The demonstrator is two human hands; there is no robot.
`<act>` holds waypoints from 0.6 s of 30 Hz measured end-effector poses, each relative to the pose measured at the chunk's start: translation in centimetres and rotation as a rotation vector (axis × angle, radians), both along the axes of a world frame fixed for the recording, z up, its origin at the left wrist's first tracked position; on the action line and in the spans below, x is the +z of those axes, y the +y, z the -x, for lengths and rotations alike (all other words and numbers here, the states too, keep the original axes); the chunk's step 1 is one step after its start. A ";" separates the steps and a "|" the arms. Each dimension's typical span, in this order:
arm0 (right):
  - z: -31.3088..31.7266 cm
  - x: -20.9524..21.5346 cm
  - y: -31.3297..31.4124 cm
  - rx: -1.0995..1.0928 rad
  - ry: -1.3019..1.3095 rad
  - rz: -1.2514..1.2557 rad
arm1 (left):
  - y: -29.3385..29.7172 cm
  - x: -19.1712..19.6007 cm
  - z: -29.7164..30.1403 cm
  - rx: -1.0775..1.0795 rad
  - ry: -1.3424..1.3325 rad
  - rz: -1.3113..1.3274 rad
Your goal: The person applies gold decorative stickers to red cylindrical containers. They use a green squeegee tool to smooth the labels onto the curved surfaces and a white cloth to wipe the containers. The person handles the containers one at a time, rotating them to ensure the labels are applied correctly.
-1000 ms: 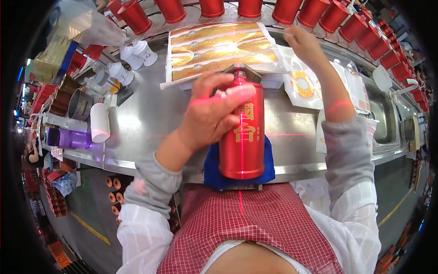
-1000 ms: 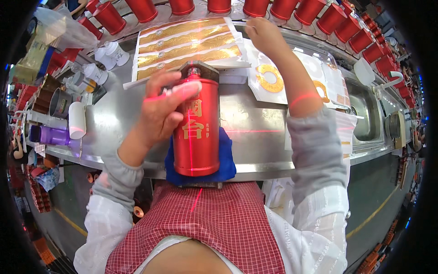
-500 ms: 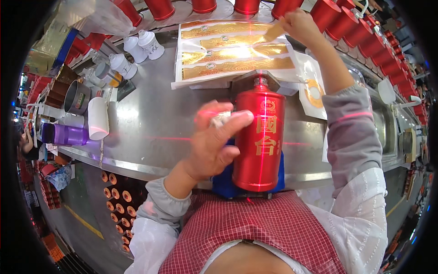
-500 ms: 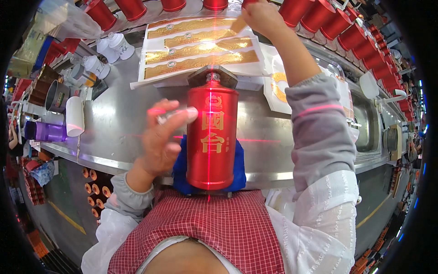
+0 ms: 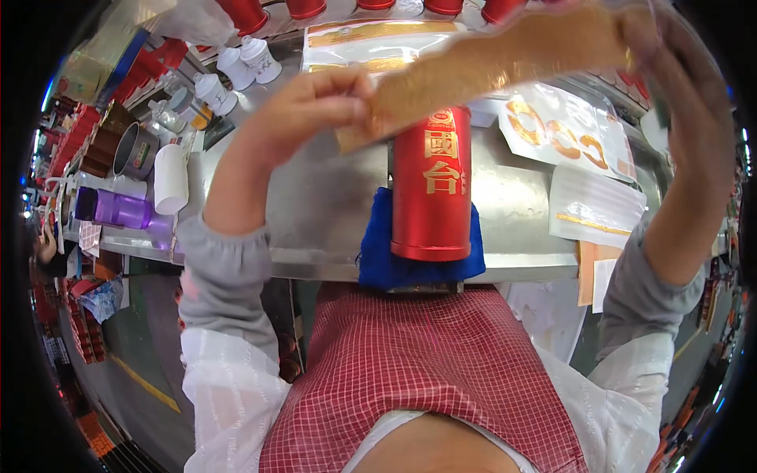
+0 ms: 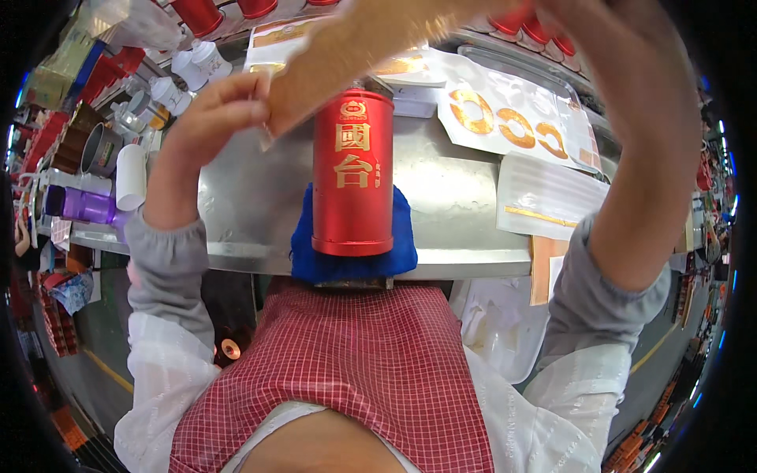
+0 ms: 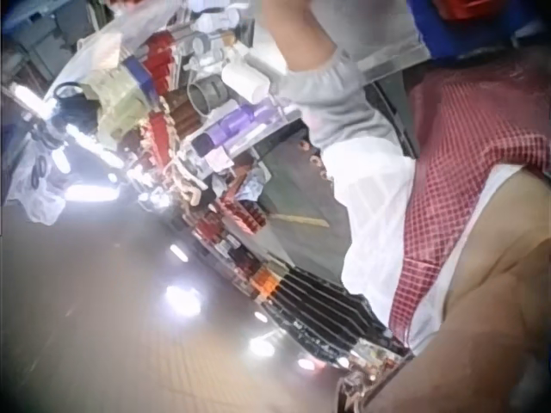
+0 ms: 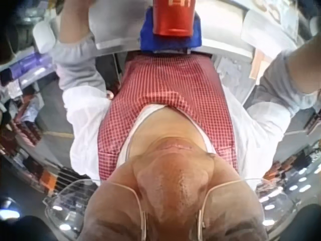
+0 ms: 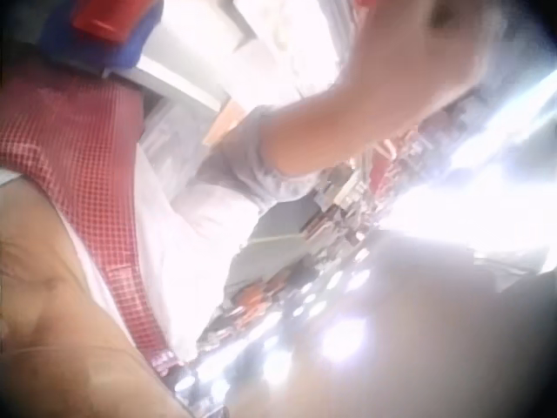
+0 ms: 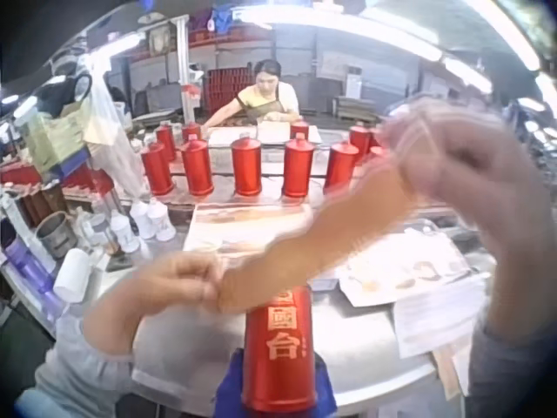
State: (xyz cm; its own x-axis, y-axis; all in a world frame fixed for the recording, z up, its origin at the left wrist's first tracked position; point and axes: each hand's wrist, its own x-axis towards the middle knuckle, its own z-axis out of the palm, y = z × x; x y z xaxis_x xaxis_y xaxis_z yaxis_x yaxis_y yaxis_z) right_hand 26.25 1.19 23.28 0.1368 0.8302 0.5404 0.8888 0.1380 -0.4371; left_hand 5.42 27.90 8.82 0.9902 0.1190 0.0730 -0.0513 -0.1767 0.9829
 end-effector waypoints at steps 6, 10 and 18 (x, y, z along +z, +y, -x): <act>2.2 -12.3 -10.5 -0.281 0.456 0.034 | -8.2 -2.1 5.1 0.050 0.311 0.416; 3.3 -19.0 -13.4 -0.476 0.732 0.069 | -10.7 -4.6 5.1 0.195 0.209 0.334; 3.2 -21.6 -14.1 -0.524 0.759 0.090 | -11.5 -6.0 5.4 0.245 0.152 0.138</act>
State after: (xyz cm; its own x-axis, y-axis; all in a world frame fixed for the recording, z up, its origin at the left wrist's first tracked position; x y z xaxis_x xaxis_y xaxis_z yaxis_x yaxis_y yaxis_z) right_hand 23.03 -12.95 1.70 0.7973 0.5971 0.0887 0.2991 -0.2631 -0.9172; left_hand 0.06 16.37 2.86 0.9293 0.3537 -0.1067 0.1252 -0.0300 0.9917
